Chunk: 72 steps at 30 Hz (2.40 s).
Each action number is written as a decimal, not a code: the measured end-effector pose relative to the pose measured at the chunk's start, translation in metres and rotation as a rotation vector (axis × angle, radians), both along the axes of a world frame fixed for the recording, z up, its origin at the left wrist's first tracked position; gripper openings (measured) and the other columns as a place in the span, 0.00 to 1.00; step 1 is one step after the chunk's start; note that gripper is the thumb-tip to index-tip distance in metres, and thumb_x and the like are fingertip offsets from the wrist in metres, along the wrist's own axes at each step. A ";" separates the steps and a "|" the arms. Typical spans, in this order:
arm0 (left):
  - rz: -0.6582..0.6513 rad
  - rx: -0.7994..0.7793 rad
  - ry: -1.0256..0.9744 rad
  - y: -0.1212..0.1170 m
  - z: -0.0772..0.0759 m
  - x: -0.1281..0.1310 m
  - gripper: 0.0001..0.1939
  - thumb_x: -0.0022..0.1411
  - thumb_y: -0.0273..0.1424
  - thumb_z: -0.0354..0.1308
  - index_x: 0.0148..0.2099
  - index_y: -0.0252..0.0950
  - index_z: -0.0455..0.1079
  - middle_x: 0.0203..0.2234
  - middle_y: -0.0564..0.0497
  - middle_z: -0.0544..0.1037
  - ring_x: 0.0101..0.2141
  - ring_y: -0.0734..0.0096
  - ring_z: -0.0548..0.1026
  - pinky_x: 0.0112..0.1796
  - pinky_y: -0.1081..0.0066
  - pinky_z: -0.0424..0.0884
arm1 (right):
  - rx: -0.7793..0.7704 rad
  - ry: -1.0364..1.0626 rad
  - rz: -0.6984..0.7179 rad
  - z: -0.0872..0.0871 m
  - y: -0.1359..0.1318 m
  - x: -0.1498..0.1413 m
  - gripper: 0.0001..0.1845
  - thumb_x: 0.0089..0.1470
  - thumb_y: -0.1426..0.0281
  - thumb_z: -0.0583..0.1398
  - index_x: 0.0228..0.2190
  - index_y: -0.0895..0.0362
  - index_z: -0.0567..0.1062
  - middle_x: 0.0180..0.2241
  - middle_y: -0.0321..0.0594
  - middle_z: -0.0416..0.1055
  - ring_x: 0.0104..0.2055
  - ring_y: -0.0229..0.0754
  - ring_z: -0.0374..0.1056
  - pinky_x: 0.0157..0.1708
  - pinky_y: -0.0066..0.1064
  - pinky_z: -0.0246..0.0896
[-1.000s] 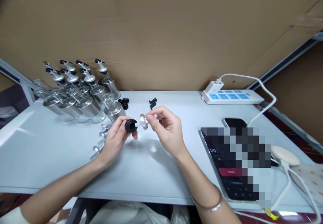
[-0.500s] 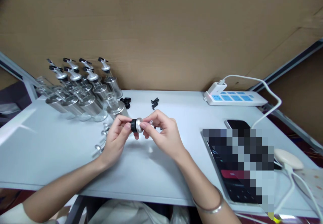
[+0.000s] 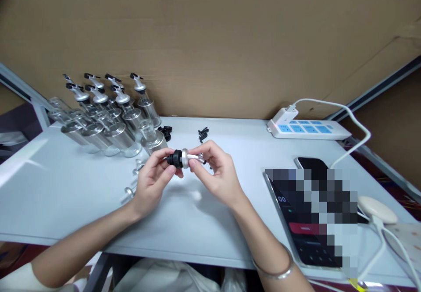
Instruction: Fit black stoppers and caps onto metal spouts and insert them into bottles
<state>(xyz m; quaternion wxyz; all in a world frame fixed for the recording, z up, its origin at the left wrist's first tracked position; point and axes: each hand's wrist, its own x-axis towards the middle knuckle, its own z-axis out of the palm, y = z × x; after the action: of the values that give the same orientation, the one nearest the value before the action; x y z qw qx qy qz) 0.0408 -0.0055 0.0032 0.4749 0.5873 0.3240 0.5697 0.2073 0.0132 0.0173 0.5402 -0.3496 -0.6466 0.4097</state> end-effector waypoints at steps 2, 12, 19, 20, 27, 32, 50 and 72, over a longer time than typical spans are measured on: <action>0.008 0.021 0.010 0.001 -0.001 -0.001 0.10 0.64 0.34 0.56 0.47 0.37 0.64 0.33 0.50 0.75 0.29 0.75 0.76 0.35 0.72 0.74 | 0.004 -0.002 0.000 0.000 0.000 0.000 0.07 0.54 0.64 0.64 0.32 0.55 0.73 0.27 0.37 0.71 0.27 0.37 0.68 0.28 0.30 0.64; 0.084 0.098 0.097 0.002 -0.001 -0.002 0.08 0.64 0.33 0.57 0.44 0.35 0.67 0.32 0.50 0.75 0.25 0.76 0.74 0.31 0.73 0.73 | -0.029 -0.003 0.069 0.002 0.003 -0.001 0.13 0.52 0.59 0.65 0.30 0.55 0.72 0.27 0.37 0.72 0.26 0.37 0.69 0.26 0.30 0.65; 0.082 0.065 0.069 0.001 0.001 0.000 0.08 0.63 0.33 0.57 0.42 0.34 0.67 0.29 0.50 0.76 0.24 0.75 0.75 0.30 0.73 0.74 | -0.057 -0.024 0.096 -0.002 0.004 -0.001 0.14 0.53 0.57 0.63 0.29 0.55 0.70 0.27 0.37 0.72 0.27 0.38 0.69 0.27 0.31 0.65; 0.082 0.060 0.072 0.001 0.002 0.000 0.08 0.63 0.32 0.57 0.42 0.34 0.67 0.29 0.50 0.76 0.24 0.75 0.75 0.30 0.72 0.74 | -0.057 -0.024 0.098 -0.003 0.004 -0.002 0.14 0.53 0.57 0.63 0.29 0.55 0.70 0.27 0.37 0.72 0.27 0.37 0.69 0.27 0.31 0.65; 0.067 0.059 0.113 0.005 0.003 -0.003 0.08 0.63 0.32 0.58 0.43 0.34 0.68 0.30 0.50 0.75 0.25 0.75 0.75 0.30 0.72 0.73 | -0.103 0.063 0.120 -0.005 0.004 -0.005 0.11 0.53 0.61 0.64 0.30 0.54 0.71 0.28 0.36 0.71 0.28 0.37 0.69 0.30 0.32 0.66; 0.006 0.186 0.121 0.004 0.005 -0.008 0.13 0.63 0.34 0.57 0.50 0.37 0.66 0.34 0.49 0.73 0.27 0.74 0.74 0.33 0.70 0.73 | -0.339 0.348 0.276 0.004 0.005 -0.006 0.12 0.50 0.60 0.66 0.31 0.52 0.72 0.26 0.32 0.70 0.25 0.36 0.67 0.29 0.32 0.65; -0.224 -0.166 0.021 0.010 0.004 -0.008 0.17 0.61 0.40 0.59 0.45 0.37 0.59 0.37 0.51 0.69 0.28 0.78 0.72 0.34 0.72 0.69 | -0.245 -0.026 0.029 -0.001 0.011 -0.002 0.06 0.54 0.64 0.59 0.32 0.53 0.73 0.33 0.36 0.67 0.32 0.38 0.63 0.34 0.31 0.59; -0.149 -0.203 0.194 0.014 0.008 -0.009 0.14 0.61 0.35 0.56 0.48 0.36 0.63 0.33 0.50 0.74 0.31 0.73 0.72 0.35 0.73 0.67 | -0.182 -0.156 0.136 -0.001 0.006 -0.003 0.12 0.51 0.67 0.58 0.38 0.56 0.66 0.23 0.34 0.67 0.24 0.36 0.64 0.24 0.28 0.59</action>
<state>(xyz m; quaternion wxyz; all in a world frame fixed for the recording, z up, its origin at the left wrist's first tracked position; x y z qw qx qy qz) 0.0322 0.0089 0.0111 0.5392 0.6110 0.3798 0.4379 0.2042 0.0187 0.0166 0.4253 -0.3832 -0.6689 0.4741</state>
